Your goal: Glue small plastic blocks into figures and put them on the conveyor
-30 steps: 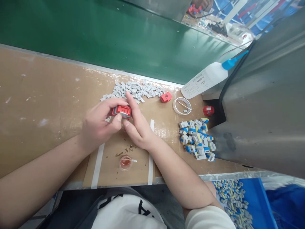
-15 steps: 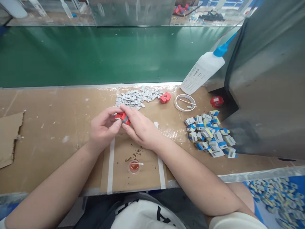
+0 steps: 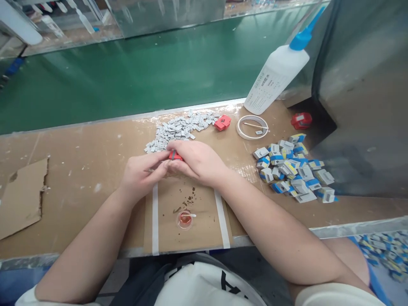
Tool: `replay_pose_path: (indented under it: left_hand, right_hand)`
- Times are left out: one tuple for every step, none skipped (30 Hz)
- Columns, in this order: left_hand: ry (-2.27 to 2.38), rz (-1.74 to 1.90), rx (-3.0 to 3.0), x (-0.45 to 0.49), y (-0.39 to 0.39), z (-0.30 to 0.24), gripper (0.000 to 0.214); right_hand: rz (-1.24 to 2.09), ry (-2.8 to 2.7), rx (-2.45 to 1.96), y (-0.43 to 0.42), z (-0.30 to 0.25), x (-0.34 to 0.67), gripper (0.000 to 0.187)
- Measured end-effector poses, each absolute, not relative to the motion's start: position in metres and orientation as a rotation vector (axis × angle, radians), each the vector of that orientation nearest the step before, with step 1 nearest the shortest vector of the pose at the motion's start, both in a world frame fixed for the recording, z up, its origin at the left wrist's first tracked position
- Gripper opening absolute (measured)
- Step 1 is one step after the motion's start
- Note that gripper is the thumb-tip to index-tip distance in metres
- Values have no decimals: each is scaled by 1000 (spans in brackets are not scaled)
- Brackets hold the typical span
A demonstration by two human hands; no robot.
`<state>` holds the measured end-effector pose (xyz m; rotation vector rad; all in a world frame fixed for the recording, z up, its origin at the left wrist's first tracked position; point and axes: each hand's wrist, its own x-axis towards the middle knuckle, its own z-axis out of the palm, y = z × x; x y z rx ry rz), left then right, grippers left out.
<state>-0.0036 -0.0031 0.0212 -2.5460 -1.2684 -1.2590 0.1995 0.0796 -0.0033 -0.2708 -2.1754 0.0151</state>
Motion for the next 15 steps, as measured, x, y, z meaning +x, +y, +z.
replay_pose_path:
  left_hand:
    - [-1344,-1251,-2595,-3,-4,22,23]
    - [-1413,-1224,-2642,-2,-4,22,22]
    - [-1468,-1178,-2678,-1,-4,23,22]
    - [-1506,-1122,-2708,-1,-3,24,23]
    - [-1540,-1057,-2742,-1,-3,24,25]
    - [-1571,-992,-2779,-2,-3,25,26]
    - [-1602,-933,-2816,-2,-2,25,26]
    - [-1623,-888,-2855,-2,-2,25,25]
    - [-1633,-863,-2890,-3,-1,24,24]
    - [-1630,-843,-2924,-3,-1,24,23]
    - [-1611,-827,-2956,-3,-1,23,23]
    - [-1580,-813,-2980,-3,0,23,24]
    - [-1547,-791,-2996,-3,-1,23,26]
    - [-1527,-760,-2994,-3,-1,23,27]
    - [-1520,-721,-2981,-3,-1,23,28]
  right_hand:
    - [64,-2181,-277,79,-3,200,50]
    - [131,-2190,-297,79,-2,201,50]
    - [211,-2202,-323,77,-2,202,50]
    - [295,-2217,-345,76,-2,202,49]
    - [371,-2233,-358,75,-2,202,49]
    - [430,-2252,-360,74,-3,202,50]
    - [470,-2275,-353,74,-3,202,51]
    - [491,-2300,-339,74,-3,203,53]
    - [493,-2325,-324,74,-4,203,55]
    - [483,-2350,-315,74,-4,204,56]
    - [465,-2373,-312,74,-4,204,57]
    - [445,-2394,-312,75,-4,205,57]
    - [425,-2412,-316,75,-4,205,57]
    - [409,-2426,-323,75,-4,205,58]
    - [399,-2437,-329,75,-4,205,58]
